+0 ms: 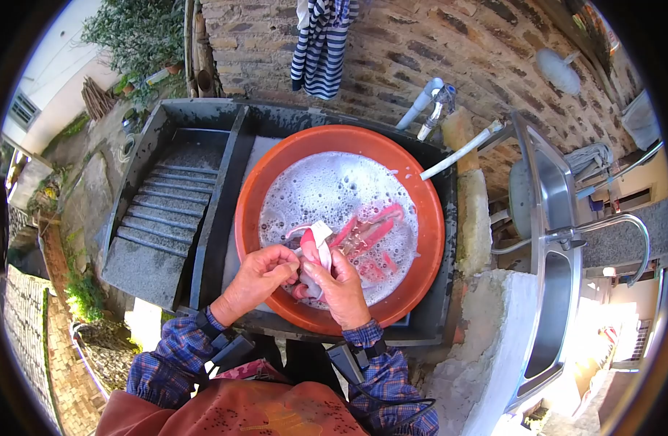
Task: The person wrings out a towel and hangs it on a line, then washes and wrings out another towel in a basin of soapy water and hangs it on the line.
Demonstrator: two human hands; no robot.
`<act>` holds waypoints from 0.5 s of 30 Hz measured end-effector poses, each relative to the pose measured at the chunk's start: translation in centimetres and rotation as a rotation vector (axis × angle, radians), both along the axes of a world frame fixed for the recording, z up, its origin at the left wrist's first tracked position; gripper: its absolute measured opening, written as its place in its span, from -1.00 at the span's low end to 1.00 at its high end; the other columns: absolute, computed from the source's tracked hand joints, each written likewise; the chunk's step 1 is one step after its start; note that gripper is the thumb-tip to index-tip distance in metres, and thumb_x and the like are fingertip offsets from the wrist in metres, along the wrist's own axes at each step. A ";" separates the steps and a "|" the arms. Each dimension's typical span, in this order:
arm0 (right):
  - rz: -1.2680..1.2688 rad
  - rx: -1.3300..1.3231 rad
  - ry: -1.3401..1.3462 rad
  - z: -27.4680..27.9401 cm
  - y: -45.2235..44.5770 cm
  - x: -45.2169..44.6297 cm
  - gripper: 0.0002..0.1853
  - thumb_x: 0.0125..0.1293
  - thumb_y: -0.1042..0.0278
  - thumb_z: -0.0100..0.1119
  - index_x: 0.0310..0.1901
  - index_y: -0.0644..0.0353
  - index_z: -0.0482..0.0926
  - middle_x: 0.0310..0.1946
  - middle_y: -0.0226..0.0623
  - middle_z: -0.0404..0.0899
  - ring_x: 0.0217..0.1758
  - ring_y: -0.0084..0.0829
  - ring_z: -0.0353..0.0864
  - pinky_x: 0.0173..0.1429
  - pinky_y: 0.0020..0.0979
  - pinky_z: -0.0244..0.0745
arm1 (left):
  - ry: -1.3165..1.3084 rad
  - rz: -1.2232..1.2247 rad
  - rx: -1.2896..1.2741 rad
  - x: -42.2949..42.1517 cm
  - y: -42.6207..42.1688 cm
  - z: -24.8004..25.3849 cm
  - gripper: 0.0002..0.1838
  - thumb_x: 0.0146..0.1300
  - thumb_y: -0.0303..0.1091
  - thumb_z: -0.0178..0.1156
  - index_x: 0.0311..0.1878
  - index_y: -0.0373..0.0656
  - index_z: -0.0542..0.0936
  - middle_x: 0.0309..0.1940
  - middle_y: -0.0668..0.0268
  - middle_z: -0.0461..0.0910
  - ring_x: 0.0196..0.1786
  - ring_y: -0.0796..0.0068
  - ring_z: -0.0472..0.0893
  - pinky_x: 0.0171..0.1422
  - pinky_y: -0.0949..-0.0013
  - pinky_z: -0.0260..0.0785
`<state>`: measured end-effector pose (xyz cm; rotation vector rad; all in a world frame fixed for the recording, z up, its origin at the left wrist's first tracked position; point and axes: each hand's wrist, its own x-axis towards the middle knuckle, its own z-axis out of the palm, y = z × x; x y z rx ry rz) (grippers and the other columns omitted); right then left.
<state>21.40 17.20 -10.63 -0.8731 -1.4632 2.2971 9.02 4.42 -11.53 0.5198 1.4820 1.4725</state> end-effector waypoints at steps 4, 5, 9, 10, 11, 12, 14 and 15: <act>0.049 0.017 -0.045 0.1 -0.1 0.0 -0.70 0.37 0.41 0.26 0.09 0.26 0.54 -0.16 -0.46 0.58 -0.17 -0.69 0.54 -0.09 -0.55 0.50 | 0.066 0.004 0.015 -0.2 -0.3 -0.7 -0.92 0.41 -0.47 0.13 -0.12 -0.24 0.56 -0.30 0.45 0.58 -0.23 0.72 0.56 -0.08 0.57 0.47; 0.056 0.025 -0.057 0.1 -0.1 0.0 -0.71 0.37 0.41 0.25 0.09 0.26 0.54 -0.17 -0.46 0.59 -0.17 -0.69 0.54 -0.09 -0.56 0.49 | 0.066 0.005 0.015 -0.3 -0.3 -0.7 -0.92 0.41 -0.47 0.13 -0.12 -0.24 0.56 -0.30 0.45 0.58 -0.23 0.72 0.56 -0.08 0.57 0.47; 0.069 0.013 -0.080 0.2 -0.1 0.0 -0.71 0.38 0.41 0.23 0.09 0.27 0.53 -0.17 -0.46 0.58 -0.17 -0.68 0.54 -0.07 -0.56 0.48 | 0.255 -0.054 -0.017 -0.8 -0.5 -0.1 -0.93 0.38 -0.48 0.14 -0.20 -0.26 0.58 -0.38 0.49 0.57 -0.30 0.73 0.54 -0.19 0.55 0.44; 0.071 0.013 -0.079 0.1 -0.1 -0.1 -0.71 0.38 0.41 0.23 0.09 0.27 0.53 -0.17 -0.46 0.58 -0.17 -0.68 0.54 -0.07 -0.56 0.48 | 0.376 -0.079 -0.044 -0.9 -0.5 0.1 -0.93 0.37 -0.50 0.14 -0.23 -0.27 0.58 -0.42 0.49 0.57 -0.32 0.73 0.53 -0.23 0.54 0.43; 0.079 0.077 -0.089 -0.2 -0.1 -0.1 -0.70 0.39 0.41 0.22 0.11 0.28 0.53 -0.17 -0.46 0.58 -0.16 -0.67 0.54 -0.06 -0.55 0.48 | 0.377 -0.077 -0.045 -1.1 -0.5 0.4 -0.93 0.37 -0.50 0.14 -0.23 -0.27 0.58 -0.42 0.49 0.57 -0.32 0.73 0.53 -0.23 0.54 0.43; 0.085 0.140 -0.100 -0.3 -0.1 -0.2 -0.69 0.39 0.42 0.21 0.12 0.29 0.52 -0.17 -0.46 0.58 -0.16 -0.67 0.54 -0.04 -0.54 0.48 | 0.519 -0.075 -0.043 -1.2 -0.5 0.9 -0.93 0.36 -0.51 0.14 -0.24 -0.28 0.58 -0.42 0.48 0.57 -0.33 0.72 0.53 -0.25 0.52 0.43; 0.080 0.132 -0.107 -0.3 -0.5 -0.4 -0.69 0.39 0.42 0.21 0.12 0.29 0.52 -0.16 -0.46 0.58 -0.15 -0.66 0.54 -0.03 -0.54 0.48 | 0.662 -0.074 -0.041 -1.2 -0.6 1.0 -0.93 0.34 -0.52 0.14 -0.25 -0.28 0.58 -0.43 0.48 0.57 -0.35 0.70 0.53 -0.27 0.50 0.42; 0.075 0.125 -0.114 -0.3 -0.6 -0.5 -0.68 0.39 0.43 0.20 0.13 0.29 0.51 -0.16 -0.46 0.58 -0.15 -0.66 0.53 -0.02 -0.53 0.48 | 0.688 -0.072 -0.022 -1.3 -0.6 0.7 -0.94 0.34 -0.52 0.13 -0.24 -0.28 0.58 -0.42 0.46 0.58 -0.33 0.69 0.54 -0.25 0.50 0.44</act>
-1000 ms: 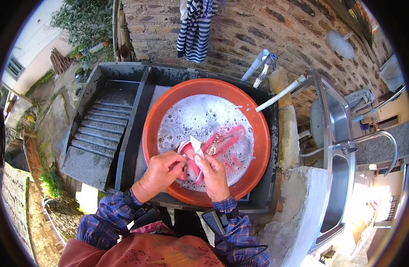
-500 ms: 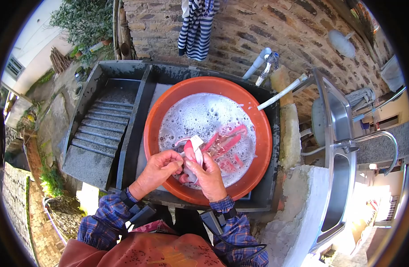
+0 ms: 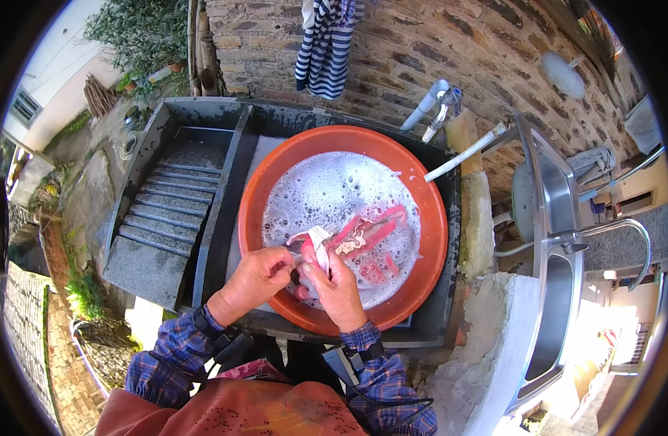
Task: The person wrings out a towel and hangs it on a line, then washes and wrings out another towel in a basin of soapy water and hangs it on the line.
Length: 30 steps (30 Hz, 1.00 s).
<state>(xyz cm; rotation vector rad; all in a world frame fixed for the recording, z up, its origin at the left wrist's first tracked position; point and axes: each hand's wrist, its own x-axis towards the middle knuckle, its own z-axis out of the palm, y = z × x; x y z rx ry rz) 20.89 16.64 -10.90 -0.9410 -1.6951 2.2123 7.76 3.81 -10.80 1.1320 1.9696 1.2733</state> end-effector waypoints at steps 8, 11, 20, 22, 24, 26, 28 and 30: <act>0.040 0.083 -0.023 0.0 0.1 0.1 -0.68 0.39 0.42 0.20 0.13 0.30 0.51 -0.19 -0.42 0.60 -0.17 -0.66 0.55 -0.06 -0.53 0.50 | -0.444 0.039 0.024 0.1 -0.3 -1.1 -0.91 0.32 -0.45 0.18 -0.22 -0.28 0.59 -0.48 0.41 0.57 -0.40 0.69 0.51 -0.34 0.46 0.40; 0.052 0.085 -0.021 -0.2 0.2 0.2 -0.68 0.39 0.42 0.20 0.13 0.31 0.51 -0.22 -0.42 0.60 -0.19 -0.66 0.55 -0.09 -0.53 0.51 | -0.401 0.015 0.045 0.1 -0.3 -1.7 -0.90 0.33 -0.44 0.18 -0.20 -0.28 0.59 -0.48 0.35 0.58 -0.41 0.69 0.51 -0.34 0.46 0.40; 0.076 0.287 -0.049 -0.5 -1.1 -0.2 -0.67 0.42 0.35 0.17 0.12 0.30 0.45 -0.31 -0.41 0.57 -0.28 -0.66 0.53 -0.24 -0.51 0.53 | 0.525 -0.007 0.095 0.2 0.0 -0.5 -0.89 0.04 -0.53 0.21 -0.44 -0.19 0.45 -0.52 0.16 0.47 -0.41 0.06 0.53 -0.27 0.17 0.46; 0.084 0.217 -0.062 0.0 -1.6 -0.3 -0.67 0.42 0.33 0.16 0.12 0.29 0.44 -0.33 -0.40 0.55 -0.29 -0.66 0.52 -0.25 -0.50 0.52 | 0.678 -0.021 0.027 -0.4 -0.3 -0.6 -0.89 0.08 -0.41 0.24 -0.35 -0.14 0.51 -0.46 0.22 0.54 -0.36 0.14 0.60 -0.24 0.12 0.47; -0.043 -0.055 -0.051 1.1 -2.2 -0.4 -0.70 0.43 0.34 0.14 0.09 0.29 0.44 -0.32 -0.38 0.54 -0.27 -0.64 0.52 -0.25 -0.50 0.52 | 0.737 0.017 -0.068 -2.6 -1.5 -2.1 -0.90 0.08 -0.41 0.24 -0.35 -0.14 0.51 -0.48 0.22 0.53 -0.38 0.13 0.59 -0.26 0.10 0.46; -0.038 0.004 -0.012 0.7 -1.6 0.1 -0.71 0.44 0.35 0.12 0.10 0.29 0.44 -0.28 -0.38 0.54 -0.25 -0.64 0.52 -0.24 -0.50 0.53 | 0.717 0.122 -0.156 -4.9 -3.0 -3.6 -0.91 0.10 -0.45 0.21 -0.35 -0.16 0.50 -0.50 0.20 0.54 -0.38 0.07 0.61 -0.28 0.08 0.46; -0.041 0.057 0.013 0.0 -1.1 1.0 -0.71 0.45 0.36 0.11 0.11 0.29 0.43 -0.24 -0.37 0.55 -0.22 -0.64 0.52 -0.23 -0.49 0.53 | 0.497 0.160 -0.068 -5.4 -3.7 -2.0 -0.92 0.22 -0.46 0.20 -0.27 -0.23 0.52 -0.45 0.18 0.60 -0.35 0.15 0.65 -0.23 0.17 0.51; 0.013 0.044 0.029 -0.8 -0.5 1.2 -0.68 0.46 0.38 0.10 0.16 0.31 0.42 -0.18 -0.37 0.55 -0.20 -0.64 0.52 -0.19 -0.51 0.53 | 0.133 0.079 -0.107 -4.2 -3.6 -0.6 -0.91 0.28 -0.45 0.19 -0.21 -0.25 0.54 -0.42 0.19 0.62 -0.32 0.24 0.66 -0.19 0.24 0.52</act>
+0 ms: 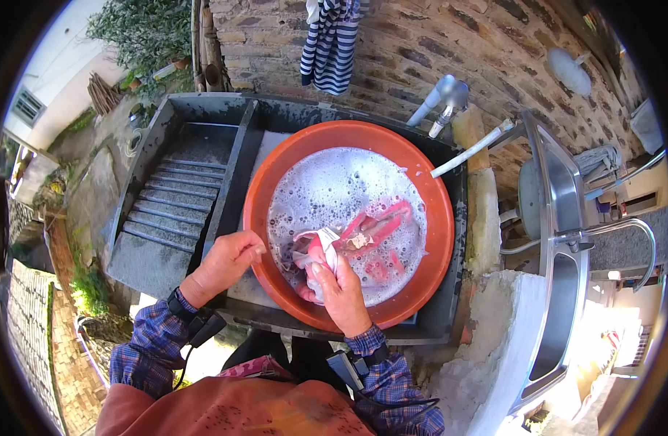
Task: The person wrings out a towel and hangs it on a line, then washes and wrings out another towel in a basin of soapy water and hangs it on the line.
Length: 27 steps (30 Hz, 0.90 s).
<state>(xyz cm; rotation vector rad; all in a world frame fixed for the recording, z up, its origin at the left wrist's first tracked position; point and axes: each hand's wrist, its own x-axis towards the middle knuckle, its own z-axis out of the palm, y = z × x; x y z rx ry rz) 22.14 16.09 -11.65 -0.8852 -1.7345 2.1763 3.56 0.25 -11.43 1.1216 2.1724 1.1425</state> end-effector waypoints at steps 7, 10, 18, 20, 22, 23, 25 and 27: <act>0.025 0.166 0.010 1.0 -0.8 -0.9 -0.68 0.46 0.37 0.12 0.15 0.32 0.46 -0.19 -0.40 0.57 -0.20 -0.66 0.50 -0.14 -0.55 0.51 | -0.933 0.001 0.214 4.6 2.2 -0.2 -0.86 0.46 -0.43 0.11 -0.04 -0.30 0.54 -0.24 0.44 0.60 -0.17 0.61 0.59 -0.02 0.43 0.48; 0.046 0.167 -0.043 1.3 -0.6 -0.8 -0.71 0.45 0.37 0.13 0.12 0.31 0.48 -0.23 -0.41 0.57 -0.23 -0.67 0.50 -0.17 -0.54 0.51 | -0.700 -0.036 0.203 4.5 2.2 -0.5 -0.87 0.41 -0.44 0.14 -0.07 -0.29 0.52 -0.30 0.33 0.62 -0.23 0.51 0.62 -0.09 0.40 0.49; 0.036 0.189 -0.030 1.1 -1.7 -1.2 -0.80 0.44 0.38 0.14 -0.03 0.30 0.47 -0.34 -0.37 0.56 -0.33 -0.63 0.51 -0.28 -0.46 0.49 | 0.117 -0.021 0.131 5.1 2.7 -0.3 -0.91 0.23 -0.52 0.17 -0.23 -0.22 0.46 -0.39 0.01 0.57 -0.29 -0.06 0.61 -0.22 0.07 0.47; 0.044 0.242 -0.044 0.5 -1.9 -1.2 -0.81 0.43 0.37 0.14 -0.05 0.29 0.47 -0.36 -0.34 0.56 -0.34 -0.62 0.52 -0.30 -0.45 0.49 | 0.139 0.014 0.123 5.4 2.9 -0.6 -0.89 0.20 -0.54 0.19 -0.26 -0.21 0.46 -0.41 0.01 0.55 -0.28 -0.12 0.59 -0.22 0.03 0.46; 0.031 0.301 -0.047 0.2 -2.0 -1.2 -0.81 0.42 0.36 0.14 -0.07 0.30 0.45 -0.37 -0.21 0.59 -0.32 -0.54 0.57 -0.26 -0.38 0.50 | 0.329 -0.020 0.070 5.5 3.1 -1.1 -0.88 0.19 -0.51 0.16 -0.25 -0.23 0.42 -0.40 0.04 0.55 -0.31 -0.05 0.61 -0.18 0.03 0.48; 0.031 0.300 -0.049 -0.2 -2.0 -1.1 -0.81 0.42 0.36 0.14 -0.07 0.30 0.45 -0.37 -0.21 0.59 -0.32 -0.54 0.57 -0.26 -0.38 0.50 | 0.327 -0.020 0.069 5.6 3.1 -1.3 -0.88 0.19 -0.51 0.16 -0.25 -0.23 0.42 -0.40 0.04 0.55 -0.31 -0.05 0.61 -0.18 0.03 0.48; 0.035 0.338 -0.053 -0.7 -2.0 -1.0 -0.76 0.42 0.36 0.13 0.01 0.30 0.45 -0.32 -0.09 0.61 -0.28 -0.37 0.64 -0.19 -0.31 0.52 | 0.408 -0.096 0.027 5.5 3.0 -1.6 -0.83 0.14 -0.51 0.16 -0.22 -0.24 0.40 -0.38 0.04 0.52 -0.28 -0.05 0.59 -0.13 0.05 0.48; 0.035 0.391 -0.059 -0.2 -2.4 -1.2 -0.77 0.43 0.39 0.12 0.03 0.30 0.45 -0.28 -0.20 0.60 -0.24 -0.49 0.57 -0.14 -0.38 0.50 | 0.408 -0.079 0.026 5.6 3.1 -1.4 -0.82 0.13 -0.53 0.16 -0.21 -0.24 0.39 -0.36 0.04 0.52 -0.27 -0.05 0.59 -0.12 0.06 0.47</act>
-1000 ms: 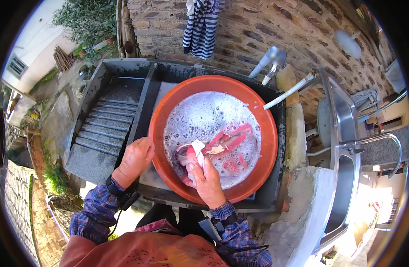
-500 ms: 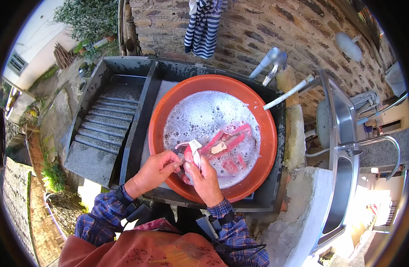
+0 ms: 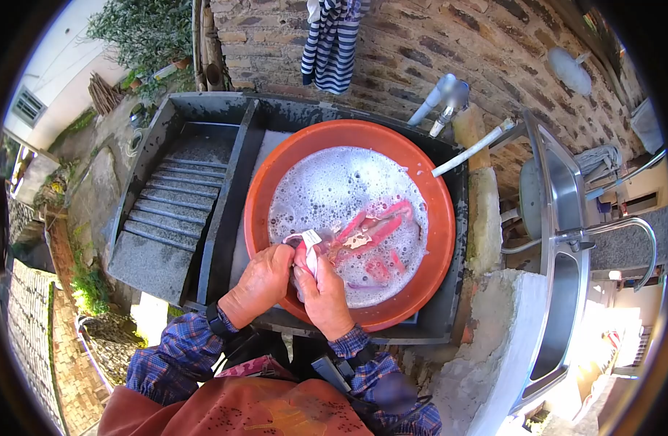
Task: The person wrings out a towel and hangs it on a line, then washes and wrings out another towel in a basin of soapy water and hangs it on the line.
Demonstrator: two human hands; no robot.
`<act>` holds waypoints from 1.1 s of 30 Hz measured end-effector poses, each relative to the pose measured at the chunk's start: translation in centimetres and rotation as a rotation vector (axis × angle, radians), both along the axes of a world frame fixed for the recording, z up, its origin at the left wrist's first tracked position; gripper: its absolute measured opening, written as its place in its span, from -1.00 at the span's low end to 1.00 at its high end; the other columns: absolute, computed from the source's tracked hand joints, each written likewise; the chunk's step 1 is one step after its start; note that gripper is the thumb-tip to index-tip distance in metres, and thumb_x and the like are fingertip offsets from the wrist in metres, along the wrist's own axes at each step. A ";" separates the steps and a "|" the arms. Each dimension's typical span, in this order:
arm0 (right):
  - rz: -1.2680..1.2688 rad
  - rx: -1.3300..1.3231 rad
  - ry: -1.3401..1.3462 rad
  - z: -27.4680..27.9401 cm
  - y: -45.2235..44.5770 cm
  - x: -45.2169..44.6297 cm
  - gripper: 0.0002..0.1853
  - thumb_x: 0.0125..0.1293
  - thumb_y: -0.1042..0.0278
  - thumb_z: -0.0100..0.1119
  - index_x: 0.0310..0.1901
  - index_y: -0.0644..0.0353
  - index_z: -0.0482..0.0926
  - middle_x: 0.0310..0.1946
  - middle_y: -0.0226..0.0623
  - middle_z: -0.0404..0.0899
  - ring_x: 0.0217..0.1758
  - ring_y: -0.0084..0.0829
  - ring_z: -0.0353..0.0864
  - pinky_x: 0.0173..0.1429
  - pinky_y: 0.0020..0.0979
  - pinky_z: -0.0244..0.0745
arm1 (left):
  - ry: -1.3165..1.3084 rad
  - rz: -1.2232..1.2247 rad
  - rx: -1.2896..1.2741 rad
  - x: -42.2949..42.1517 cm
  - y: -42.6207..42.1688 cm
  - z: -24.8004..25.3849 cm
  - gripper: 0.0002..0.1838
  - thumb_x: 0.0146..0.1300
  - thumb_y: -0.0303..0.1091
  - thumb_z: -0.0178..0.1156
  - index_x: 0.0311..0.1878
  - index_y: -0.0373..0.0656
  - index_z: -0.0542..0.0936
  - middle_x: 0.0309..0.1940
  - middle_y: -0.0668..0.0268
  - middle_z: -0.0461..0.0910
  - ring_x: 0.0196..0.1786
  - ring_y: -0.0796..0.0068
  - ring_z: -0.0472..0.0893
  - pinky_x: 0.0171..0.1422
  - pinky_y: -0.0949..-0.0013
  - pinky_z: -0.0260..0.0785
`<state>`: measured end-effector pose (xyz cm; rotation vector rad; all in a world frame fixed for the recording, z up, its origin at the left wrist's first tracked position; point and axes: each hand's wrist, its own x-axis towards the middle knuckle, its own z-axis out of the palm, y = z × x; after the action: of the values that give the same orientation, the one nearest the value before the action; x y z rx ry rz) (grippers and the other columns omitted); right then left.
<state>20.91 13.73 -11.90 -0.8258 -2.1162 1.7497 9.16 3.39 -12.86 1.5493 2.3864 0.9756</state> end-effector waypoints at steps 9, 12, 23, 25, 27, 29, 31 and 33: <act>0.173 0.011 0.026 2.2 -3.1 0.6 -0.63 0.43 0.35 0.12 0.18 0.34 0.40 -0.25 0.01 0.60 -0.17 -0.18 0.67 -0.07 -0.22 0.53 | -0.214 0.314 -0.213 -2.7 0.2 -1.5 -0.81 0.19 -0.50 0.16 -0.18 -0.28 0.37 -0.25 -0.12 0.55 -0.21 -0.19 0.62 -0.09 -0.04 0.48; 0.027 -0.321 0.132 3.6 -1.7 0.0 -0.69 0.49 0.37 0.04 0.18 0.28 0.41 -0.18 -0.15 0.61 -0.21 -0.43 0.64 -0.16 -0.37 0.60 | -0.300 0.311 -0.046 -6.1 -1.5 0.8 -0.87 0.30 -0.47 0.11 -0.12 -0.25 0.45 -0.26 -0.08 0.61 -0.22 -0.14 0.63 -0.08 0.02 0.48; -0.065 -0.812 0.216 2.4 1.9 0.5 -0.68 0.54 0.28 0.00 0.18 0.27 0.45 -0.02 -0.20 0.60 -0.19 -0.48 0.64 -0.14 -0.36 0.71 | -1.287 0.058 0.163 -0.4 -2.4 1.3 -0.83 0.56 -0.35 -0.07 -0.03 -0.18 0.50 -0.30 0.42 0.52 -0.21 0.62 0.55 -0.11 0.52 0.41; -0.069 -0.775 0.187 2.2 1.5 0.4 -0.69 0.53 0.27 0.01 0.16 0.28 0.48 -0.07 -0.25 0.60 -0.22 -0.52 0.63 -0.16 -0.42 0.68 | -1.267 0.115 0.223 0.9 -1.7 2.0 -0.82 0.56 -0.35 -0.07 0.02 -0.18 0.50 -0.28 0.42 0.54 -0.17 0.62 0.55 -0.08 0.52 0.42; -0.078 -0.741 0.163 2.2 1.3 0.4 -0.70 0.53 0.26 0.03 0.13 0.28 0.51 -0.12 -0.31 0.60 -0.24 -0.55 0.61 -0.18 -0.49 0.64 | -1.244 0.169 0.274 1.3 -1.8 2.0 -0.80 0.56 -0.36 -0.07 0.07 -0.19 0.50 -0.26 0.41 0.56 -0.14 0.63 0.56 -0.05 0.51 0.43; -0.035 -0.478 0.139 2.2 1.1 0.3 -0.72 0.51 0.29 0.07 0.09 0.31 0.53 -0.18 -0.39 0.55 -0.23 -0.61 0.56 -0.16 -0.56 0.54 | -1.332 0.101 0.254 1.2 -2.2 1.7 -0.76 0.56 -0.36 -0.06 0.15 -0.19 0.49 -0.17 0.38 0.59 -0.09 0.61 0.56 0.01 0.49 0.44; 0.000 -0.342 0.123 2.2 1.1 0.2 -0.73 0.49 0.31 0.10 0.07 0.32 0.53 -0.20 -0.38 0.55 -0.23 -0.62 0.54 -0.14 -0.54 0.51 | -1.357 0.133 0.290 1.7 -2.2 2.5 -0.75 0.56 -0.34 -0.05 0.16 -0.20 0.49 -0.12 0.36 0.59 -0.07 0.61 0.57 0.02 0.48 0.44; 0.034 -0.203 0.107 2.3 1.1 0.1 -0.73 0.47 0.33 0.13 0.06 0.33 0.53 -0.21 -0.38 0.55 -0.22 -0.62 0.51 -0.12 -0.52 0.49 | -1.383 0.163 0.330 1.6 -2.2 2.9 -0.73 0.56 -0.32 -0.04 0.17 -0.21 0.49 -0.08 0.34 0.60 -0.06 0.60 0.57 0.03 0.48 0.44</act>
<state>21.02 14.81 -9.59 -0.7317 -1.9192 2.0041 10.75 1.17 -9.91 0.3306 1.3466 1.7174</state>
